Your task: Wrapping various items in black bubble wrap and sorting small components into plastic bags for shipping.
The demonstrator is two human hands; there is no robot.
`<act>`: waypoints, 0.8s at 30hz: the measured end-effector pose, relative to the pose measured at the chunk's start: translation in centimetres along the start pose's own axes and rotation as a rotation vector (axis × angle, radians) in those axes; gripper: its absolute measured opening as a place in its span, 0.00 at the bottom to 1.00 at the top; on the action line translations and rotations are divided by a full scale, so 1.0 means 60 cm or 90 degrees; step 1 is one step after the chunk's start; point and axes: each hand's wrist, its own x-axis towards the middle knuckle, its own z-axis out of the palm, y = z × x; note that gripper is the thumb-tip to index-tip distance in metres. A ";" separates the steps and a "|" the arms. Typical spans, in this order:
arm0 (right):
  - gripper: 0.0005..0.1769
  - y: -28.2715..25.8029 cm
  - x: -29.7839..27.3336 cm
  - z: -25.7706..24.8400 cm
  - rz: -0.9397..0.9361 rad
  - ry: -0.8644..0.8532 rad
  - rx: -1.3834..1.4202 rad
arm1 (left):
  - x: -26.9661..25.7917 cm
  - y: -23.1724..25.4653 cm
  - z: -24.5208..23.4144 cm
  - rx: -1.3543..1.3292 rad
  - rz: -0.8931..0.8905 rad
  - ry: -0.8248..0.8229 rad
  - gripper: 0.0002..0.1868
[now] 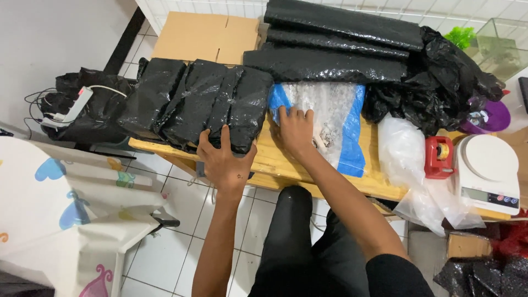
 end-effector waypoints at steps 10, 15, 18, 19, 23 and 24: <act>0.31 -0.003 0.000 -0.047 -0.014 -0.136 0.059 | 0.004 -0.012 0.016 0.057 0.010 -0.040 0.42; 0.32 -0.041 0.000 -0.117 -0.100 -0.232 0.272 | 0.002 -0.010 0.012 0.128 0.045 -0.012 0.47; 0.40 -0.046 -0.048 -0.090 -0.198 -0.211 0.184 | -0.003 -0.012 0.016 0.164 0.052 -0.048 0.49; 0.40 -0.042 -0.059 -0.097 -0.191 -0.209 0.178 | -0.005 -0.016 0.021 0.158 0.058 -0.048 0.49; 0.31 -0.032 -0.099 -0.138 -0.237 -0.176 0.157 | -0.016 -0.010 0.037 0.190 0.105 0.002 0.46; 0.31 -0.031 -0.102 -0.152 -0.231 -0.169 0.183 | -0.015 -0.004 0.038 0.193 0.111 -0.007 0.44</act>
